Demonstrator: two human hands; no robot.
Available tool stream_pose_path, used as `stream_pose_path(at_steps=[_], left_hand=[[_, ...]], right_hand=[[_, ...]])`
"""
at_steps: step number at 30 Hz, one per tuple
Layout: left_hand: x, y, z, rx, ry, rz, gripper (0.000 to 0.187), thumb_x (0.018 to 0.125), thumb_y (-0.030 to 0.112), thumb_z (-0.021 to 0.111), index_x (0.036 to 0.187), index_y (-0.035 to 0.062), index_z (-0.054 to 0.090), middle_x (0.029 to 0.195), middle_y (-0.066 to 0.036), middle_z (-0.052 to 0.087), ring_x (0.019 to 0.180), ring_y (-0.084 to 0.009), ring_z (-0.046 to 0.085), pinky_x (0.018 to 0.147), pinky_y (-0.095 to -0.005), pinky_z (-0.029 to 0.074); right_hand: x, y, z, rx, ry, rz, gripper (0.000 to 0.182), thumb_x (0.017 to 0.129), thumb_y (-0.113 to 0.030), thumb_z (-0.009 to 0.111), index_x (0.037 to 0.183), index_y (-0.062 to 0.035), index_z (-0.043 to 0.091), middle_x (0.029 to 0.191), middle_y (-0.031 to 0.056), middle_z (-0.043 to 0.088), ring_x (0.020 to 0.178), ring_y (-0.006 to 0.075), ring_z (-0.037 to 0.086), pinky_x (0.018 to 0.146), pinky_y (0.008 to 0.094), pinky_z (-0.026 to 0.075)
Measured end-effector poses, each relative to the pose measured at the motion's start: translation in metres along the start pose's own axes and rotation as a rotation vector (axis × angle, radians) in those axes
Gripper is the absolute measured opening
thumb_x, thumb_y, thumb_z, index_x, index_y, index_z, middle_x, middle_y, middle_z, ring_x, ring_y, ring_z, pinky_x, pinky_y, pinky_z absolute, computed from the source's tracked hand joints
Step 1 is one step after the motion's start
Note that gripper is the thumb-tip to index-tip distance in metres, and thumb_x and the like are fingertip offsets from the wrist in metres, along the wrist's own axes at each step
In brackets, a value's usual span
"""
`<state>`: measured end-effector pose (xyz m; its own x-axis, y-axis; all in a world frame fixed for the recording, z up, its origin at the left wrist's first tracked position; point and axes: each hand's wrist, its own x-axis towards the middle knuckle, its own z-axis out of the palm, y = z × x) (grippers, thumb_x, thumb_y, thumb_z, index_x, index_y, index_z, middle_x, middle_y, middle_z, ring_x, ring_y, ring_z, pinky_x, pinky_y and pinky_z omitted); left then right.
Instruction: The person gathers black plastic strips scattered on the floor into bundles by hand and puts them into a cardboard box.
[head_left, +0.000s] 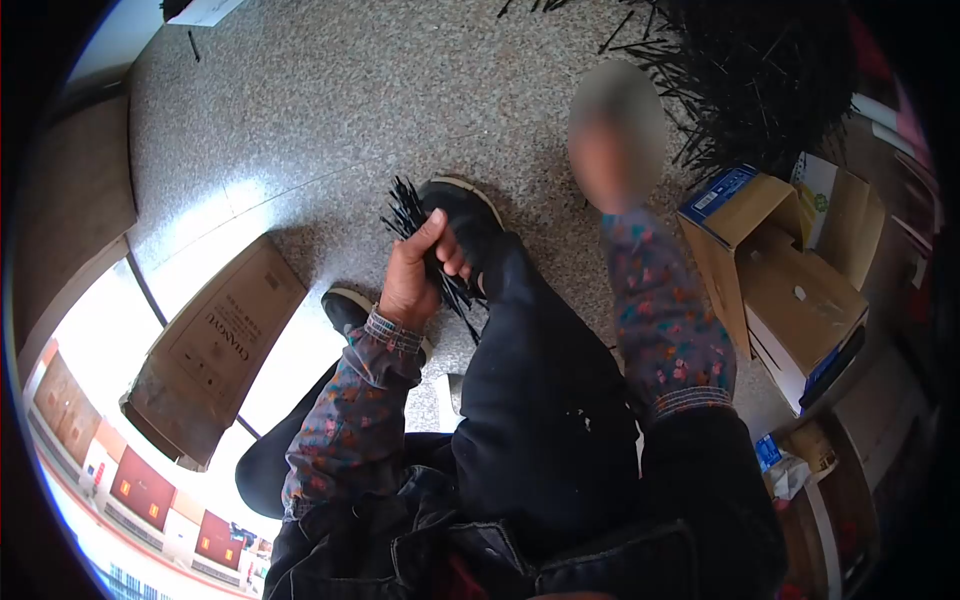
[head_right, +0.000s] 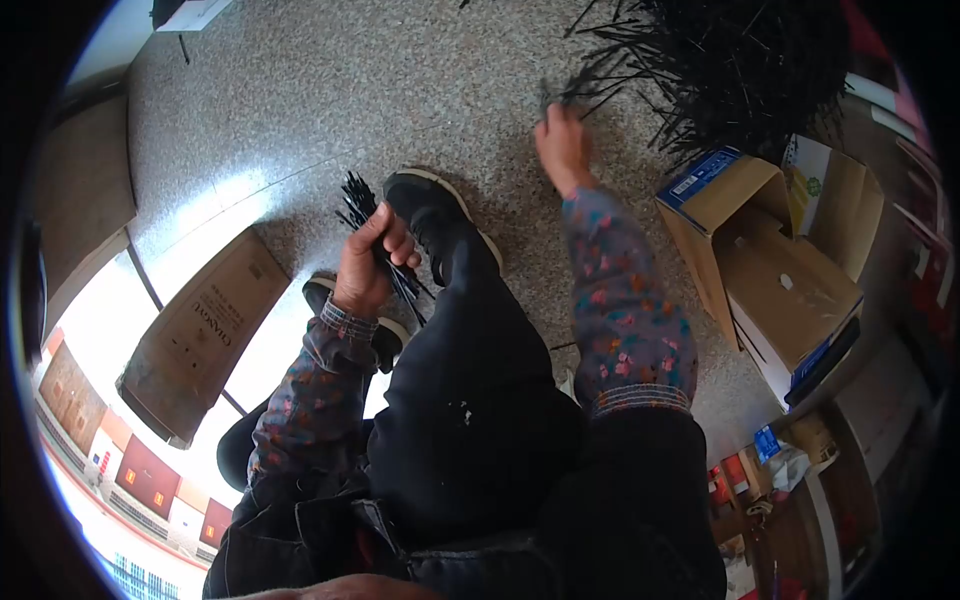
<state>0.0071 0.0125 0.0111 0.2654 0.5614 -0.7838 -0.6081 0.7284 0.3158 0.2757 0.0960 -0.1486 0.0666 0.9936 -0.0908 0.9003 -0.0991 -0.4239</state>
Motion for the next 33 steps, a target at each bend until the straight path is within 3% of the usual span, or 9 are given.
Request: stream_pose_path(at_steps=[6,8,14,16,21,24,29,32,33], left_hand=[[-0.002,0.010,0.025,-0.083,-0.001,0.151,0.031,0.091,0.030,0.051,0.067,0.0105,0.043,0.054,0.000,0.040,0.047,-0.0132,0.044,0.053,-0.0305,0.044],[-0.002,0.004,0.035,-0.089,-0.009,0.177,0.031,0.090,0.029,0.053,0.067,0.0088,0.045,0.054,-0.001,0.043,0.047,-0.0139,0.047,0.053,-0.0307,0.046],[-0.017,-0.010,0.048,0.022,-0.007,0.191,0.026,0.089,0.027,0.055,0.074,0.0075,0.048,0.055,-0.002,0.046,0.048,-0.0137,0.049,0.053,-0.0300,0.047],[-0.018,-0.009,0.046,0.017,-0.014,0.211,0.025,0.089,0.027,0.056,0.076,0.0072,0.049,0.055,-0.002,0.046,0.048,-0.0137,0.049,0.053,-0.0300,0.047],[-0.013,0.000,0.031,0.032,-0.067,0.207,0.020,0.089,0.022,0.055,0.078,0.0071,0.046,0.057,-0.002,0.044,0.049,-0.0145,0.047,0.054,-0.0309,0.046],[-0.005,0.013,0.026,-0.040,-0.062,0.294,0.016,0.083,0.015,0.063,0.080,0.0057,0.049,0.057,-0.002,0.048,0.048,-0.0145,0.049,0.053,-0.0296,0.047],[0.006,0.009,0.046,-0.062,0.118,0.436,0.017,0.079,0.009,0.065,0.081,0.0052,0.049,0.059,-0.003,0.049,0.048,-0.0142,0.050,0.053,-0.0295,0.046],[0.006,-0.013,0.050,0.020,0.107,0.372,0.016,0.081,0.010,0.063,0.085,0.0056,0.048,0.060,-0.003,0.048,0.051,-0.0149,0.050,0.056,-0.0335,0.047],[0.003,-0.020,0.052,0.063,0.101,0.323,0.018,0.079,0.008,0.065,0.084,0.0053,0.048,0.061,-0.003,0.050,0.050,-0.0143,0.050,0.055,-0.0314,0.046]], right_hand=[[-0.042,-0.071,-0.016,0.027,-0.085,-0.176,0.014,0.081,-0.019,0.056,0.082,-0.0043,0.058,0.083,0.0151,0.057,0.075,0.0365,0.056,0.061,0.0445,0.045],[-0.040,-0.070,-0.024,0.122,0.040,-0.299,0.013,0.082,-0.017,0.057,0.084,-0.0050,0.060,0.085,0.0140,0.057,0.077,0.0355,0.056,0.063,0.0427,0.045],[0.007,0.011,-0.041,-0.014,0.143,-0.261,0.008,0.078,-0.006,0.054,0.085,-0.0058,0.059,0.088,0.0115,0.054,0.079,0.0334,0.053,0.066,0.0430,0.044],[0.034,0.023,-0.045,-0.108,0.338,-0.363,0.008,0.078,-0.004,0.053,0.085,-0.0043,0.057,0.084,0.0115,0.053,0.079,0.0337,0.053,0.065,0.0447,0.043],[0.053,0.052,-0.042,-0.340,0.135,-0.417,0.011,0.077,-0.005,0.054,0.087,-0.0046,0.057,0.091,0.0108,0.055,0.081,0.0342,0.054,0.066,0.0458,0.043],[0.046,0.039,-0.049,-0.200,-0.275,-0.231,0.011,0.076,-0.008,0.059,0.087,-0.0050,0.058,0.088,0.0099,0.059,0.079,0.0344,0.056,0.066,0.0452,0.045],[0.039,0.029,-0.046,0.126,-0.286,0.037,0.012,0.076,-0.012,0.064,0.084,-0.0045,0.058,0.077,0.0084,0.062,0.067,0.0284,0.060,0.056,0.0400,0.047],[0.037,0.019,-0.052,0.603,-0.406,0.581,0.013,0.077,-0.015,0.065,0.080,-0.0048,0.057,0.063,0.0057,0.059,0.056,0.0187,0.060,0.043,0.0323,0.045],[0.034,0.016,-0.052,0.601,-0.409,0.582,0.013,0.077,-0.015,0.065,0.080,-0.0048,0.057,0.063,0.0057,0.059,0.056,0.0187,0.060,0.043,0.0323,0.045]])
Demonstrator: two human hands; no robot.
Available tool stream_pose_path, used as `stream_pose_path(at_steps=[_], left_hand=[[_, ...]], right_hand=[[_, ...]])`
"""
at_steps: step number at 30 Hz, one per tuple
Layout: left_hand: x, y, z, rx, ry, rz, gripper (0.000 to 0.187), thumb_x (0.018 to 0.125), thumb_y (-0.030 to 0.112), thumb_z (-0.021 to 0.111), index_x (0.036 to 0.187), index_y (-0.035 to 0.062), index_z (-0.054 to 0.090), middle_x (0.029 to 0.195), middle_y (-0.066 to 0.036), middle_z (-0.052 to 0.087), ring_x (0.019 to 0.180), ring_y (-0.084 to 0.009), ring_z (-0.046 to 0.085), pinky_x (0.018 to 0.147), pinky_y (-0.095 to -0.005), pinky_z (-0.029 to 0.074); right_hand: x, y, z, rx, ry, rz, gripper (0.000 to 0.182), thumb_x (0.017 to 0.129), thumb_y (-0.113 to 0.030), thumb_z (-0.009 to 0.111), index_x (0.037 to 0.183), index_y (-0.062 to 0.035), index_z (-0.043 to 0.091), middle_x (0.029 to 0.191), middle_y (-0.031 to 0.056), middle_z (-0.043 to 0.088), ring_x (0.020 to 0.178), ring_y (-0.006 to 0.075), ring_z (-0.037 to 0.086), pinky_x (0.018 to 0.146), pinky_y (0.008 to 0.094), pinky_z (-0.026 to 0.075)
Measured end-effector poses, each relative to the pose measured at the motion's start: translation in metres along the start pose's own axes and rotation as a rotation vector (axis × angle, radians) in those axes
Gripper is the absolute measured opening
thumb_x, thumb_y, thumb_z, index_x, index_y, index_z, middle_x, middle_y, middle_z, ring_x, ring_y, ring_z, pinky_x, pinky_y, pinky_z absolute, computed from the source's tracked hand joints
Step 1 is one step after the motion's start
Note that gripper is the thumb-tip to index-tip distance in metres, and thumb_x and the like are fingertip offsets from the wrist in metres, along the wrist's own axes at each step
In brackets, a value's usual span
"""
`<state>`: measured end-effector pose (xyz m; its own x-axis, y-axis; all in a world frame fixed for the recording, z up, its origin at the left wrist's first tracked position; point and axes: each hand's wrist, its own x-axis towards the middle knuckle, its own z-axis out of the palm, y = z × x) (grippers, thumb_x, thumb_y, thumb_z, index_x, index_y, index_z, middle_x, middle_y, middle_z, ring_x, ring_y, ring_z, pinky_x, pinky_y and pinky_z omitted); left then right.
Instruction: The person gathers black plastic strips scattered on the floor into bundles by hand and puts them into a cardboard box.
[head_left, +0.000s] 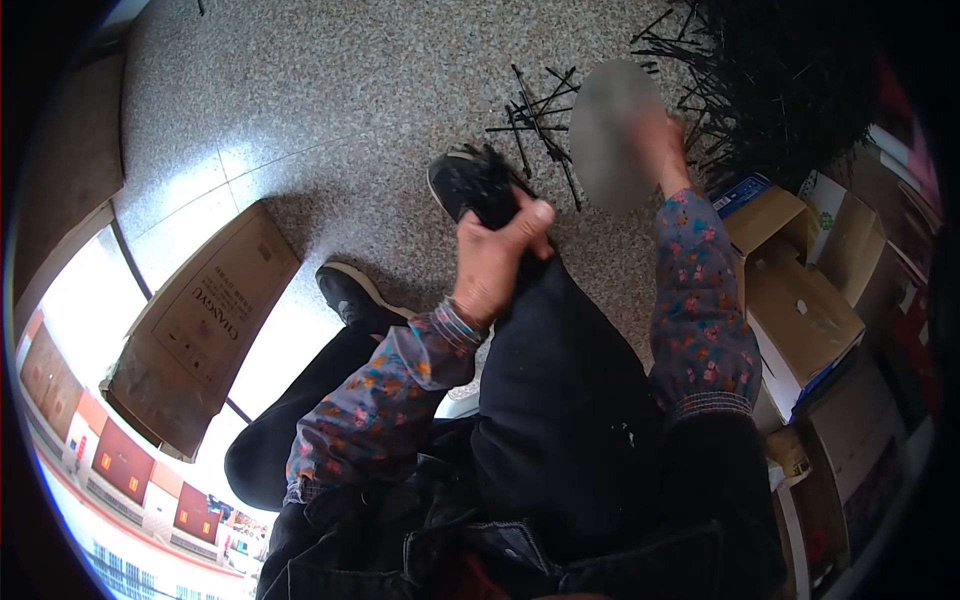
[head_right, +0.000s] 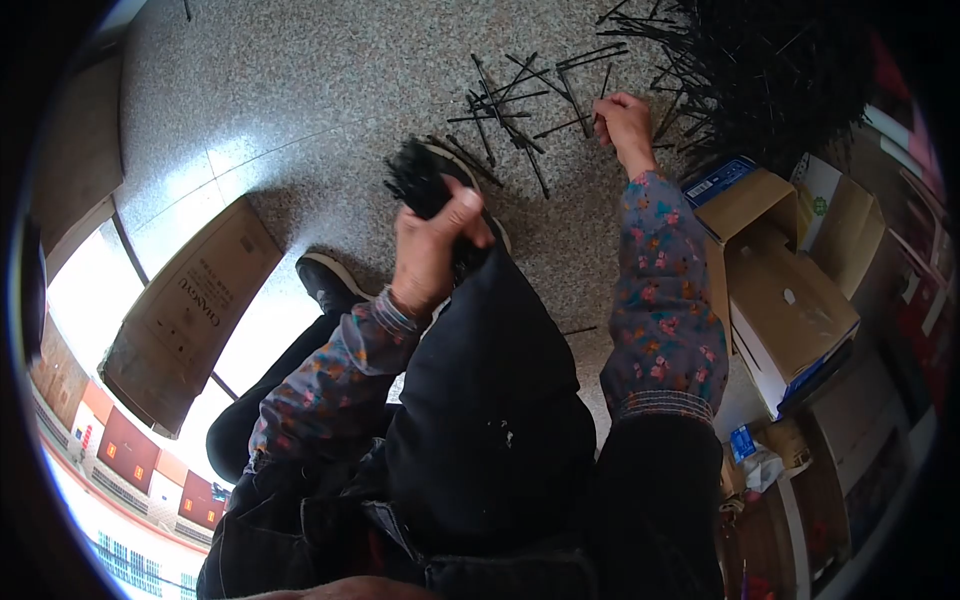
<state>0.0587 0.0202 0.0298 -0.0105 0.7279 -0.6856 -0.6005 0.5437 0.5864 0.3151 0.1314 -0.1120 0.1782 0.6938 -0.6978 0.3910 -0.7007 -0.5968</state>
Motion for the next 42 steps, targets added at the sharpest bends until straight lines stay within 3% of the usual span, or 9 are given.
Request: stream_pose_path(at_steps=[7,10,12,16,19,27,36,39,42], left_hand=[[0.011,0.009,-0.005,0.115,0.034,-0.029,0.019,0.080,0.012,0.066,0.083,0.0047,0.049,0.061,-0.003,0.053,0.049,-0.0133,0.051,0.052,-0.0278,0.045],[0.025,0.019,-0.008,-0.418,0.059,-0.005,0.019,0.081,0.016,0.066,0.083,0.0046,0.050,0.059,-0.003,0.052,0.048,-0.0138,0.051,0.050,-0.0279,0.045],[0.020,0.010,-0.005,-0.301,0.071,-0.007,0.020,0.081,0.016,0.066,0.082,0.0045,0.050,0.058,-0.003,0.051,0.048,-0.0140,0.051,0.050,-0.0281,0.045],[0.006,-0.018,-0.011,-0.065,0.081,-0.051,0.019,0.081,0.017,0.066,0.081,0.0045,0.051,0.057,-0.003,0.050,0.048,-0.0143,0.052,0.049,-0.0282,0.045],[0.002,-0.026,-0.017,-0.058,0.066,-0.104,0.018,0.081,0.017,0.065,0.080,0.0047,0.051,0.055,-0.003,0.050,0.047,-0.0141,0.052,0.047,-0.0276,0.044],[-0.018,0.047,-0.081,0.216,0.195,-0.111,0.016,0.081,0.015,0.064,0.078,0.0054,0.051,0.051,-0.001,0.045,0.042,-0.0122,0.047,0.043,-0.0261,0.041],[-0.115,0.152,-0.112,0.327,0.391,-0.115,0.014,0.080,0.009,0.058,0.080,0.0062,0.044,0.051,0.001,0.037,0.041,-0.0119,0.042,0.043,-0.0268,0.040],[-0.158,0.176,-0.125,0.382,0.416,-0.095,0.015,0.080,0.009,0.059,0.081,0.0058,0.044,0.051,0.001,0.037,0.040,-0.0115,0.042,0.043,-0.0260,0.040],[-0.181,0.183,-0.136,0.408,0.400,-0.058,0.017,0.079,0.010,0.060,0.081,0.0052,0.044,0.051,0.000,0.037,0.040,-0.0113,0.042,0.043,-0.0256,0.040]], right_hand=[[-0.014,0.001,0.016,0.570,0.059,0.059,0.008,0.081,-0.006,0.059,0.085,-0.0010,0.055,0.075,0.0068,0.061,0.056,0.0157,0.059,0.043,0.0301,0.050],[-0.019,0.003,0.027,0.551,0.096,-0.005,0.008,0.081,-0.005,0.059,0.086,-0.0004,0.054,0.078,0.0080,0.060,0.056,0.0160,0.060,0.044,0.0300,0.051],[-0.016,0.007,0.032,0.546,0.112,-0.042,0.009,0.081,-0.004,0.059,0.086,-0.0001,0.054,0.079,0.0086,0.060,0.057,0.0162,0.060,0.044,0.0299,0.051],[-0.009,0.015,0.034,0.329,0.091,-0.105,0.012,0.080,-0.007,0.061,0.083,0.0002,0.052,0.082,0.0100,0.060,0.064,0.0234,0.061,0.051,0.0360,0.052],[-0.016,0.014,0.032,-0.700,0.295,-0.843,0.013,0.078,-0.006,0.059,0.090,-0.0015,0.054,0.086,0.0109,0.059,0.076,0.0319,0.059,0.061,0.0431,0.050],[-0.003,-0.002,0.015,-0.793,0.272,-0.695,0.022,0.078,-0.014,0.055,0.099,-0.0094,0.058,0.090,0.0134,0.059,0.084,0.0363,0.057,0.066,0.0477,0.046],[0.047,-0.025,0.009,-0.990,0.161,-0.803,0.020,0.077,-0.017,0.054,0.093,-0.0042,0.055,0.088,0.0177,0.061,0.078,0.0396,0.057,0.065,0.0482,0.043],[0.029,-0.034,0.007,-1.107,-0.055,-0.513,0.033,0.080,-0.023,0.050,0.107,-0.0053,0.056,0.097,0.0210,0.059,0.088,0.0401,0.057,0.075,0.0490,0.045],[0.032,-0.012,-0.004,-0.953,-0.015,-0.480,0.033,0.080,-0.026,0.047,0.103,-0.0031,0.057,0.096,0.0238,0.059,0.089,0.0409,0.056,0.076,0.0501,0.044]])
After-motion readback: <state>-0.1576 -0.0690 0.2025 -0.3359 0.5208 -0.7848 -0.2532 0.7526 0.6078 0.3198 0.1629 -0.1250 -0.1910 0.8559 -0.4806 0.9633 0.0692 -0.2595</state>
